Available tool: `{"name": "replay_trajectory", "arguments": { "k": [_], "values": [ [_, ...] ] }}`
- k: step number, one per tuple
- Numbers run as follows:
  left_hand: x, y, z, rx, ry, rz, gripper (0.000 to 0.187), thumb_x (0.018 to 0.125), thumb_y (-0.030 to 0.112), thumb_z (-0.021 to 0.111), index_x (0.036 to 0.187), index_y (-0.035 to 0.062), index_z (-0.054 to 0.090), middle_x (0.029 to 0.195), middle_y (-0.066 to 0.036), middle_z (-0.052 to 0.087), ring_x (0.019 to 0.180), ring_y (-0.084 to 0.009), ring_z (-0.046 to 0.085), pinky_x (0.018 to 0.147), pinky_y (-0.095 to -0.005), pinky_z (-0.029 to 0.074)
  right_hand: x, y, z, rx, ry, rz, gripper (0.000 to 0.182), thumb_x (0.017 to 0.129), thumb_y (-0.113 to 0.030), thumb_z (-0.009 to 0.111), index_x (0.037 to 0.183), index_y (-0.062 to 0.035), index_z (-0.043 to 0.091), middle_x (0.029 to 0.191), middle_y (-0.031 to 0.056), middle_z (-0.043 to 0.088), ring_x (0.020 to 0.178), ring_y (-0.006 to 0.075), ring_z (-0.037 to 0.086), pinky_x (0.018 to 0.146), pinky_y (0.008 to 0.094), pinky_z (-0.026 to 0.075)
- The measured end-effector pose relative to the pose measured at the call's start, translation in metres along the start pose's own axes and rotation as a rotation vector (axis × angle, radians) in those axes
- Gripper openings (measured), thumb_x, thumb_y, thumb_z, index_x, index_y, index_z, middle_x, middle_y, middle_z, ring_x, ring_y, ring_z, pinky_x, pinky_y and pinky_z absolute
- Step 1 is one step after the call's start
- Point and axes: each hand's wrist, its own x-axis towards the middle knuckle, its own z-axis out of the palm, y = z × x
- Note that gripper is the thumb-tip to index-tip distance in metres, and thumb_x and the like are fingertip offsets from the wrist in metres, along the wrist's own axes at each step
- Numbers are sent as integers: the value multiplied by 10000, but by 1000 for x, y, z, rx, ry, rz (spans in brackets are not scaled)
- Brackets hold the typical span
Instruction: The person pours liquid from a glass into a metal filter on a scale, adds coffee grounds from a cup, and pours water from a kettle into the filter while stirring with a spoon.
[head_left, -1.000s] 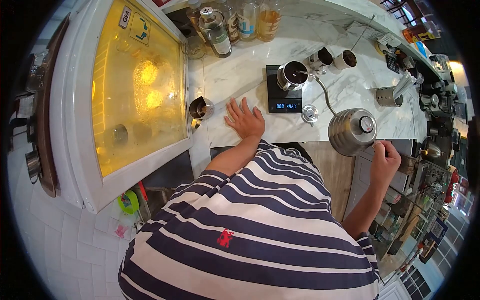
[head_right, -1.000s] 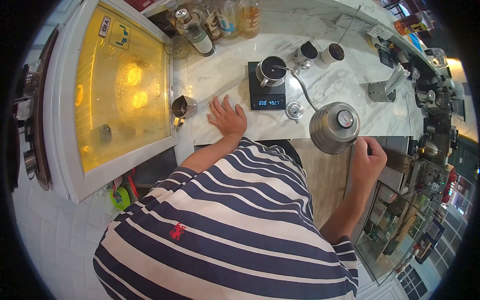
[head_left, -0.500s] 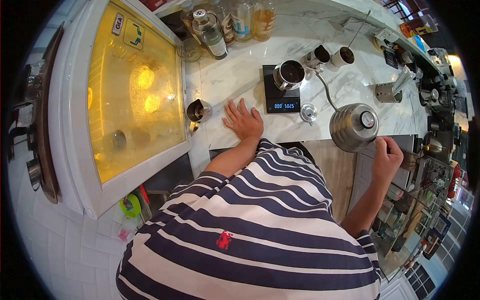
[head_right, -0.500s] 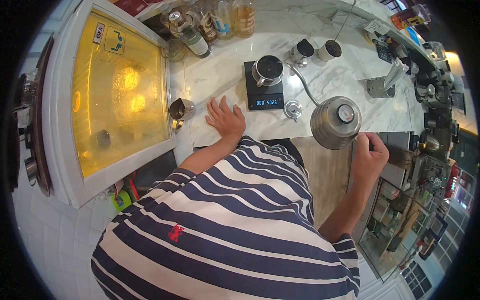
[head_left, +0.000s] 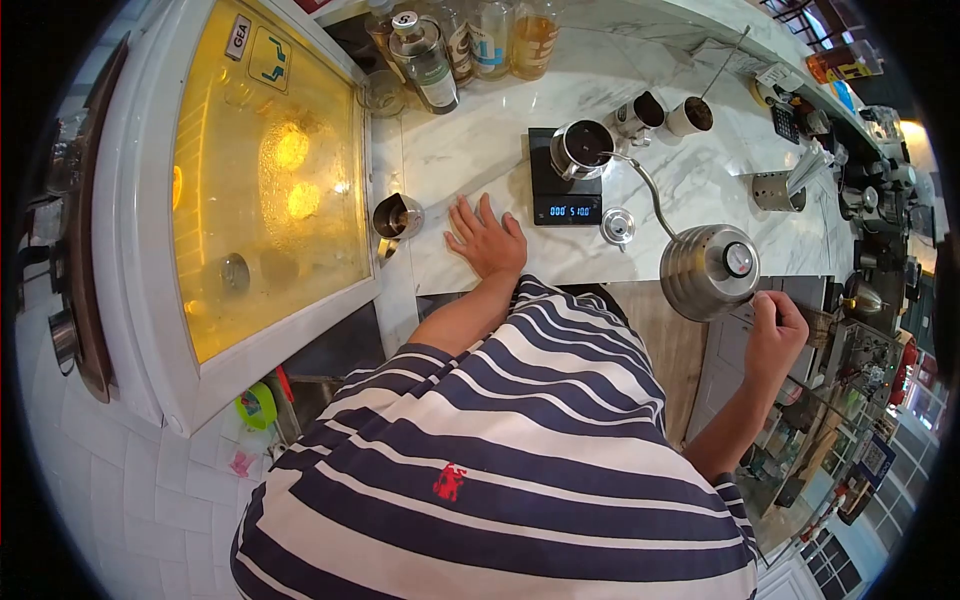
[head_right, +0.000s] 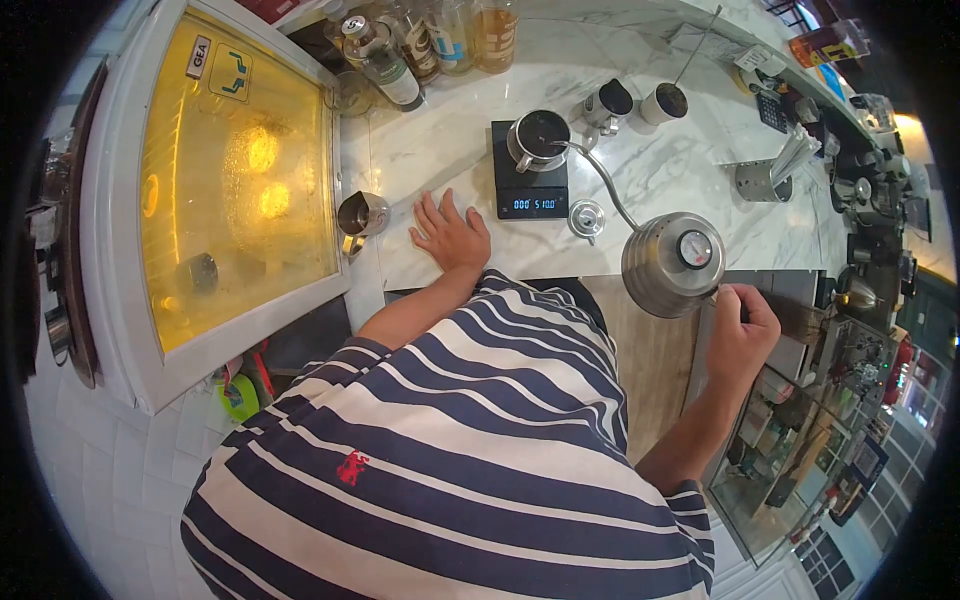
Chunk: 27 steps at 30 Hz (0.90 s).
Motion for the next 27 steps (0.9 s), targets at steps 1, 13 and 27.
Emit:
{"name": "replay_trajectory", "arguments": {
  "k": [1, 13, 27],
  "values": [
    [0, 0, 1, 1, 4, 2, 590, 943, 354, 583, 1470, 110, 479, 1608, -211, 318, 1520, -399, 227, 1150, -660, 168, 1, 0, 1, 6, 13, -13, 162, 926, -87, 648, 842, 43, 698, 717, -73, 556, 675, 23, 459, 593, 214, 352],
    [0, -1, 1, 5, -49, -23, 590, 967, 383, 539, 1498, 141, 454, 1653, -191, 272, 1548, -379, 183, 1182, -648, 122, 7, -6, 5, 52, 49, -27, 144, 922, -65, 652, 847, 42, 714, 701, -90, 536, 643, 4, 437, 571, 200, 315],
    [1, 0, -2, 4, -74, -34, 590, 967, 379, 541, 1499, 140, 453, 1651, -196, 274, 1551, -379, 178, 1182, -653, 120, 11, 1, 2, 36, 52, 15, 154, 918, -81, 661, 842, 45, 706, 703, -88, 536, 642, 7, 435, 570, 203, 313]
  ]
}}
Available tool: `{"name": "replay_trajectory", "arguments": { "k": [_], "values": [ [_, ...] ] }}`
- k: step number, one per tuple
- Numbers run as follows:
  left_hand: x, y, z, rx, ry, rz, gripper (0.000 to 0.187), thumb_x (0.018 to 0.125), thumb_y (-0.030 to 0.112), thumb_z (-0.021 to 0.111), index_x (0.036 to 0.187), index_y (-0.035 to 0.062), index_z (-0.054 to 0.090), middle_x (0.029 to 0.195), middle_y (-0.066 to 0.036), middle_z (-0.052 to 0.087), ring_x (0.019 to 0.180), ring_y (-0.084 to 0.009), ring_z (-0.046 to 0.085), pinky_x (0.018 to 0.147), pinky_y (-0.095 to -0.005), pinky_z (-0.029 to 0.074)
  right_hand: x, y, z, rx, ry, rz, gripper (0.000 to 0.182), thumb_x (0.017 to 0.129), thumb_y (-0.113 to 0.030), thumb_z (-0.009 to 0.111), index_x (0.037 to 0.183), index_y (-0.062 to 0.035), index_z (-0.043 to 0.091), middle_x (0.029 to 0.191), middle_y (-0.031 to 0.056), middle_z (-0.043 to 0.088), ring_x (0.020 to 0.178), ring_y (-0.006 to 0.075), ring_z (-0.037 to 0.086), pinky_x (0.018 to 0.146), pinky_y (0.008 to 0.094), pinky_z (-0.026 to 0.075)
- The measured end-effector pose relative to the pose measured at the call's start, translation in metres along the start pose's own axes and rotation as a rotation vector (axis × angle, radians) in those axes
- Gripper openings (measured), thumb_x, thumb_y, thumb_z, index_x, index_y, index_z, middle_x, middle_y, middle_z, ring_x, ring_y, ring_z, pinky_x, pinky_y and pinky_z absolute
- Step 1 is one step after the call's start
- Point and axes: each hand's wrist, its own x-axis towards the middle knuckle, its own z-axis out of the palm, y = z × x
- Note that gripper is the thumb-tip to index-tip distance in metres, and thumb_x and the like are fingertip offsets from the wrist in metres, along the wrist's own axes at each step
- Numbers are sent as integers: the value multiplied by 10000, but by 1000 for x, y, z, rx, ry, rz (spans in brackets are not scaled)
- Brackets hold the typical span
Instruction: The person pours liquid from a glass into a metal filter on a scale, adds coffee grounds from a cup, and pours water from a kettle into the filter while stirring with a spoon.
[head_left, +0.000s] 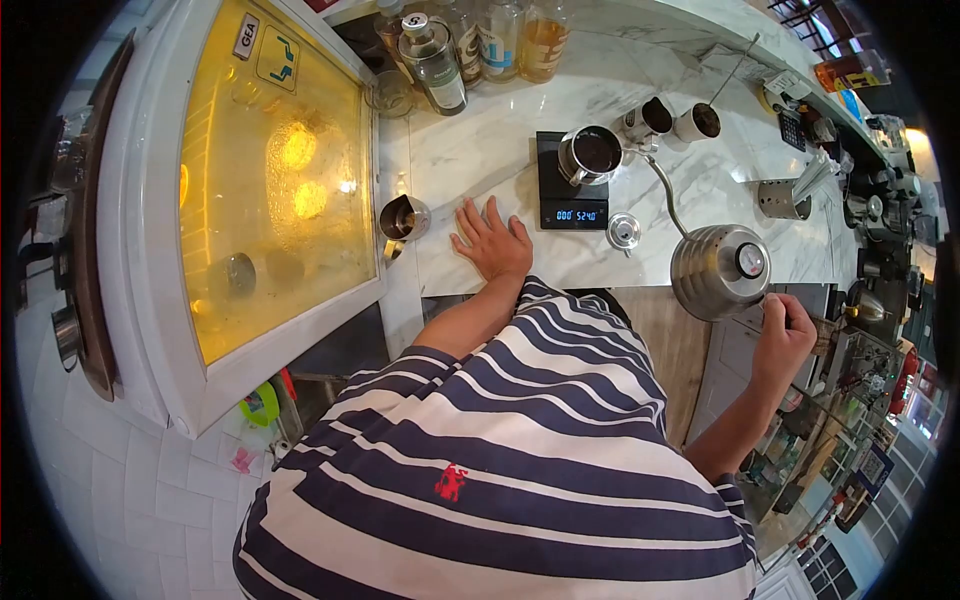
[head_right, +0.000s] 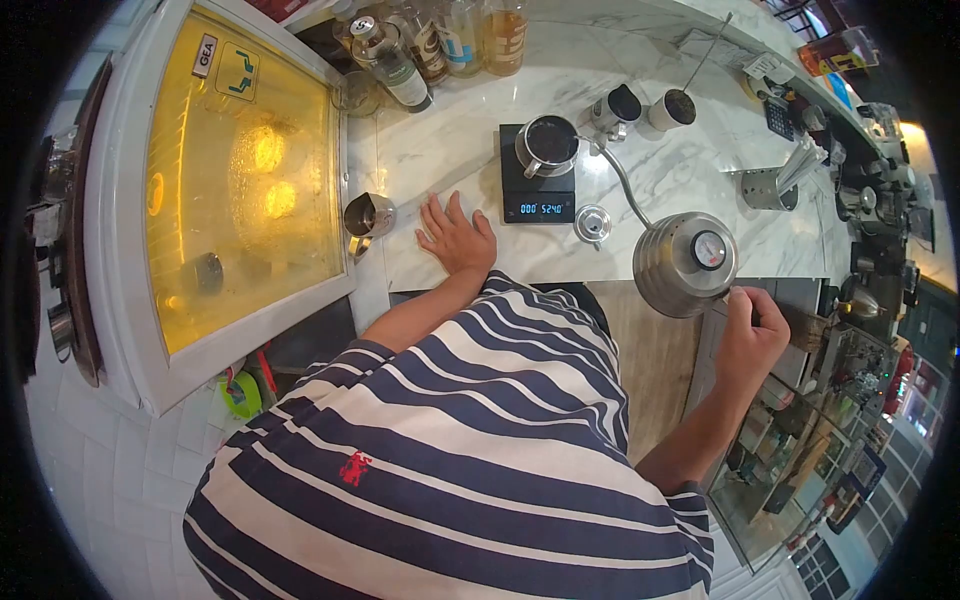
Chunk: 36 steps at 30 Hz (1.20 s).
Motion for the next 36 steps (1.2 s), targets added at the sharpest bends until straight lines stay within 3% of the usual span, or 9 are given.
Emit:
{"name": "replay_trajectory", "arguments": {
  "k": [17, 20, 36],
  "values": [
    [-1, 1, 1, 3, 22, 14, 588, 970, 371, 542, 1500, 137, 445, 1651, -193, 271, 1554, -380, 167, 1182, -655, 118, -1, -9, -8, 2, -76, -25, 154, 913, -76, 645, 828, 46, 686, 718, -74, 554, 687, 23, 470, 617, 208, 368],
    [-2, 1, 2, 18, 88, 31, 583, 939, 352, 592, 1462, 118, 482, 1606, -200, 326, 1521, -389, 236, 1155, -665, 173, 2, -2, -8, -24, -63, -35, 158, 914, -85, 646, 834, 46, 687, 716, -71, 553, 687, 25, 471, 615, 213, 369],
    [-2, 0, 4, 27, 77, 29, 593, 946, 366, 583, 1475, 120, 471, 1624, -195, 301, 1532, -381, 212, 1166, -651, 160, 4, -9, -4, -14, -99, -8, 172, 901, -95, 643, 823, 54, 676, 699, -61, 549, 687, 38, 465, 607, 232, 371]
  ]
}}
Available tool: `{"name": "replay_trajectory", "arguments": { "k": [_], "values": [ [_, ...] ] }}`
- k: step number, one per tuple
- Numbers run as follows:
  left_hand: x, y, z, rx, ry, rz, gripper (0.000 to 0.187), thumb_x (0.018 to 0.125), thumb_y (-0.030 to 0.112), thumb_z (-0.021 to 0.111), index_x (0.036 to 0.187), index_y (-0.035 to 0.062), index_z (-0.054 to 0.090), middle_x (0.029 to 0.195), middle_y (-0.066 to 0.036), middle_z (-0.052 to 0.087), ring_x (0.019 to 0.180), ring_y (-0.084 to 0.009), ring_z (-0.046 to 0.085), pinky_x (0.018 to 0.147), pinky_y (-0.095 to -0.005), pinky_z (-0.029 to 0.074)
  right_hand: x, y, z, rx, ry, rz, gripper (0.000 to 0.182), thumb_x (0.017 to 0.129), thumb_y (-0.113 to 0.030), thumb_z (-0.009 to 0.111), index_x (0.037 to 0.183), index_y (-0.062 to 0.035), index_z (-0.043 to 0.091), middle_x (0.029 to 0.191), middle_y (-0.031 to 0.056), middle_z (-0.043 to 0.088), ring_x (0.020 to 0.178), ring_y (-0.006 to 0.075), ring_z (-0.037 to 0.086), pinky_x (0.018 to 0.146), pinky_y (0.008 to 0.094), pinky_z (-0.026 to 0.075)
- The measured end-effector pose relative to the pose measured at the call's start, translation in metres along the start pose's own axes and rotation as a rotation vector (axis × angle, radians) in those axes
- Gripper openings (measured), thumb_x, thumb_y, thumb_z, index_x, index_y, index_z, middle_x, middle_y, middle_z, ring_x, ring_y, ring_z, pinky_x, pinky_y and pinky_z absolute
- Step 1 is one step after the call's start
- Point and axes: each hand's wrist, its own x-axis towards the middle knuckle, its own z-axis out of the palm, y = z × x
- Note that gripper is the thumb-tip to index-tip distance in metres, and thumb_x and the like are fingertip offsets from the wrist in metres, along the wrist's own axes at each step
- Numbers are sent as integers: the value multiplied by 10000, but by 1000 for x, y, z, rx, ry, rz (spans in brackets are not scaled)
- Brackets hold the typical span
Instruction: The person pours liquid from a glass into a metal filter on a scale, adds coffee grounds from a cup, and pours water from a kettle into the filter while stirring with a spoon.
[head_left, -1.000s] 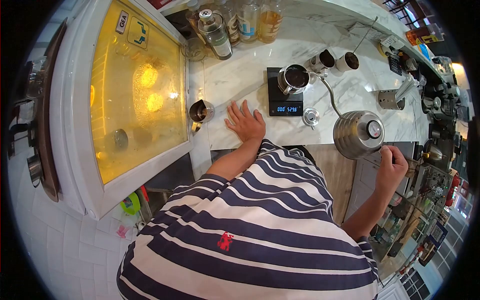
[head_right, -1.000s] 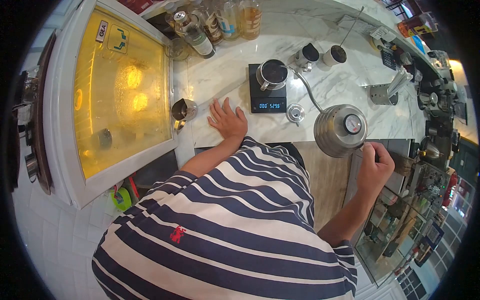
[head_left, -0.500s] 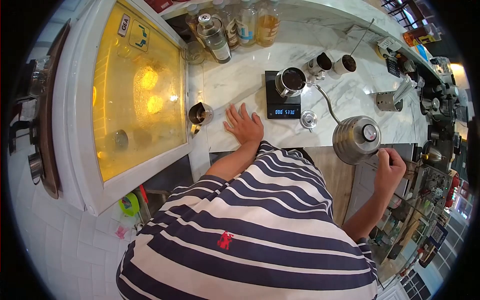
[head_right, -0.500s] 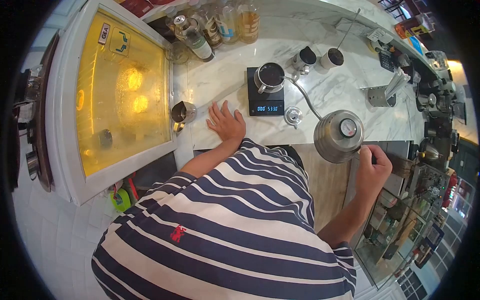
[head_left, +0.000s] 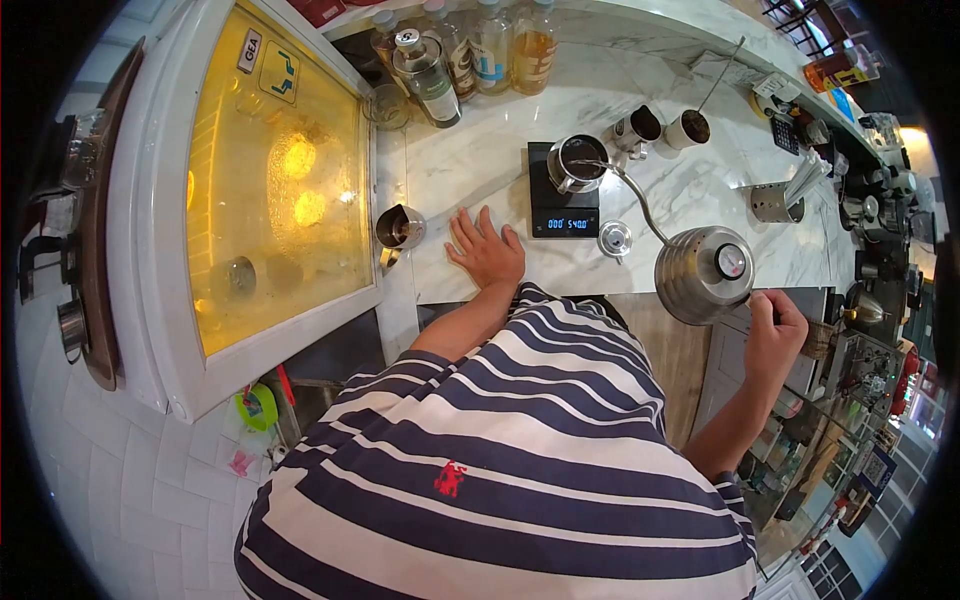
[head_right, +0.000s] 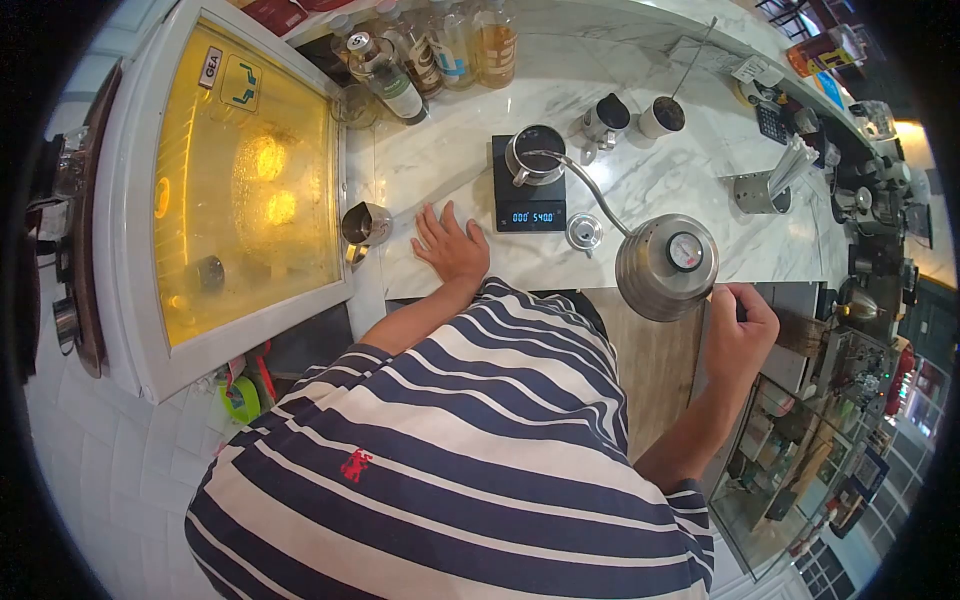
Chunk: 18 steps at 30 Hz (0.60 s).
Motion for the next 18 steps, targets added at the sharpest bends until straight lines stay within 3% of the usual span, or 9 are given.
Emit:
{"name": "replay_trajectory", "arguments": {
  "k": [18],
  "values": [
    [0, 1, -1, -26, -12, -1, 583, 950, 357, 571, 1473, 119, 471, 1615, -200, 305, 1531, -382, 211, 1160, -658, 162, 8, -3, 16, -12, -1, 7, 177, 886, -105, 647, 837, 62, 680, 685, -48, 546, 664, 46, 467, 595, 247, 377]
  ]
}}
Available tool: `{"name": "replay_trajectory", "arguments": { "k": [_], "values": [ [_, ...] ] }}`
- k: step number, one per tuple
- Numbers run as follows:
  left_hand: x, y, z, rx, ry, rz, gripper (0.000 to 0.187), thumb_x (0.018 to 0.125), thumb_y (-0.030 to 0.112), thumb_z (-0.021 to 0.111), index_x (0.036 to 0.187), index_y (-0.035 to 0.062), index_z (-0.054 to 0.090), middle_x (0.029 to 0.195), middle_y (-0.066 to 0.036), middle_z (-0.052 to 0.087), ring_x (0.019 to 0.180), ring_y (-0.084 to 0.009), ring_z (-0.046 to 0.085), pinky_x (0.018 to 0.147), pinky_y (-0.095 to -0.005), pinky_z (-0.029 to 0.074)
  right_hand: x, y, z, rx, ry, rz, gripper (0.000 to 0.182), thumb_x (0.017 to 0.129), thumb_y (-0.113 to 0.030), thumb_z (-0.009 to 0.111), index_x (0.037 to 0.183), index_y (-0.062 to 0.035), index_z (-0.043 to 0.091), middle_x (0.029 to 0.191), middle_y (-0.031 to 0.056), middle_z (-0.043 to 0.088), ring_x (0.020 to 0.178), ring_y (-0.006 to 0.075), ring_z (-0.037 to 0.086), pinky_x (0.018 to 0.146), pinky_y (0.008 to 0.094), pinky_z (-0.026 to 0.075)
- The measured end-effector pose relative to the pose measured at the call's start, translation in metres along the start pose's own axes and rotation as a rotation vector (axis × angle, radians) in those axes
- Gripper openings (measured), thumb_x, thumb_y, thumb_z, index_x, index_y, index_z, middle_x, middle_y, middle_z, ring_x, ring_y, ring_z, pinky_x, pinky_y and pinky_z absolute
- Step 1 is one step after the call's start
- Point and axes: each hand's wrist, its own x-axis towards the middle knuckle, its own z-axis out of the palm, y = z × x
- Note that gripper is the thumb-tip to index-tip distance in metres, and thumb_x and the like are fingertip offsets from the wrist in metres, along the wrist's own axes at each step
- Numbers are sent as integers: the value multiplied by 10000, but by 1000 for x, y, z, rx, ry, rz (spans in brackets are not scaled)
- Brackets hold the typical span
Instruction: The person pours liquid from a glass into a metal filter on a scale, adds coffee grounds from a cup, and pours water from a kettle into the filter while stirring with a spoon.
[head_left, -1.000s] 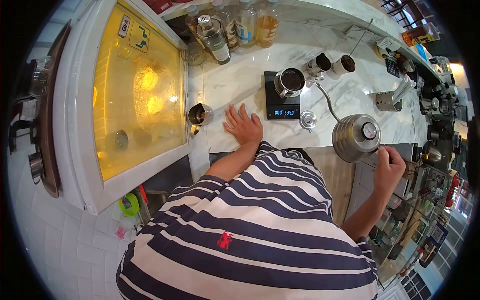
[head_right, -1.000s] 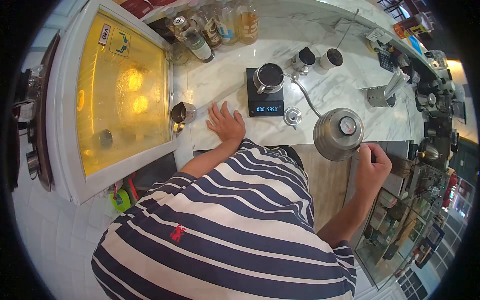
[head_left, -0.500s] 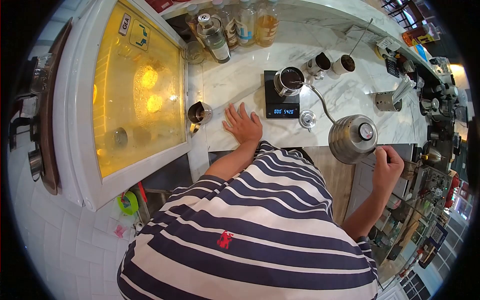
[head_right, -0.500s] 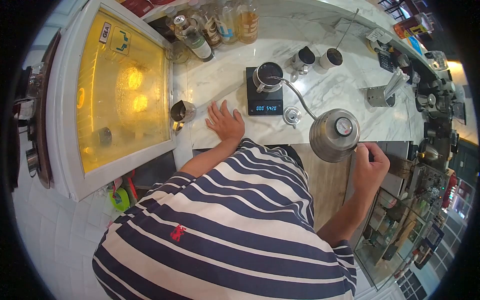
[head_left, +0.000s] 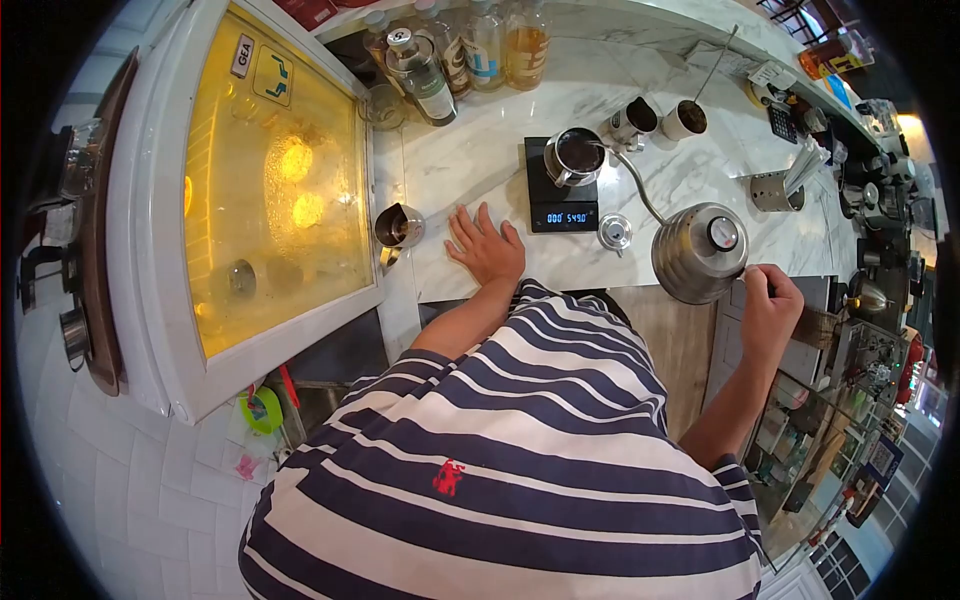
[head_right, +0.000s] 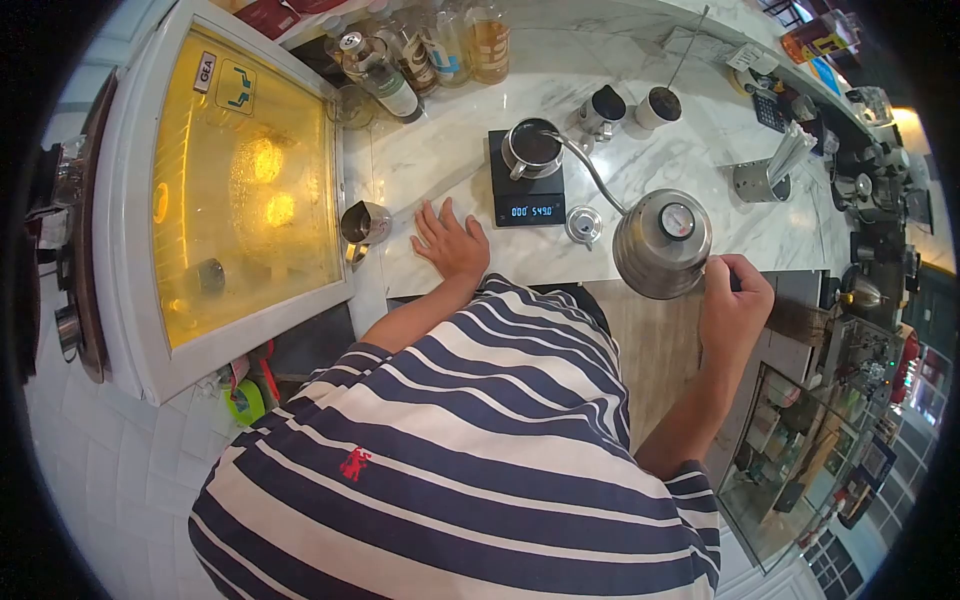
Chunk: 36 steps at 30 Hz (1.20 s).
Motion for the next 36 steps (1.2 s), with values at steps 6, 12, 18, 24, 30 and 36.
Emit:
{"name": "replay_trajectory", "arguments": {
  "k": [6, 12, 18, 24, 30, 36],
  "values": [
    [0, -2, 2, 15, 17, 9, 579, 950, 359, 574, 1467, 119, 474, 1611, -205, 310, 1526, -390, 219, 1155, -664, 167, -5, 1, -1, -15, -14, 1, 192, 905, -119, 645, 845, 60, 679, 720, -56, 556, 679, 41, 452, 612, 233, 363],
    [0, -2, 2, 11, 27, 14, 581, 949, 362, 574, 1467, 120, 472, 1609, -203, 316, 1526, -388, 222, 1155, -660, 164, -6, 12, -5, -54, 4, -11, 191, 904, -119, 648, 841, 59, 681, 727, -53, 571, 697, 44, 476, 637, 227, 385],
    [0, -2, 2, 6, 18, 8, 582, 948, 361, 575, 1468, 122, 470, 1609, -198, 314, 1527, -385, 220, 1154, -656, 161, -4, 9, 1, -30, 32, 18, 184, 905, -110, 647, 842, 60, 681, 728, -53, 572, 699, 44, 478, 638, 226, 386],
    [0, -1, 2, 18, 22, 7, 583, 946, 358, 579, 1470, 127, 473, 1606, -197, 316, 1523, -388, 226, 1154, -655, 168, -4, 6, 5, -7, -2, 35, 179, 901, -106, 650, 841, 60, 680, 728, -54, 573, 702, 44, 477, 641, 231, 390],
    [1, -1, 0, 8, 20, 5, 581, 943, 358, 583, 1467, 127, 481, 1615, -200, 309, 1522, -392, 229, 1157, -658, 172, -8, 16, 6, 23, 7, 5, 164, 900, -100, 655, 847, 51, 697, 726, -58, 575, 683, 38, 472, 615, 232, 370],
    [0, -1, 2, 12, 25, -1, 584, 945, 361, 579, 1471, 130, 476, 1624, -193, 303, 1529, -386, 219, 1165, -657, 164, -8, 45, 13, 100, 3, 34, 177, 896, -105, 659, 857, 61, 705, 717, -44, 592, 699, 50, 502, 633, 235, 396]
  ]
}}
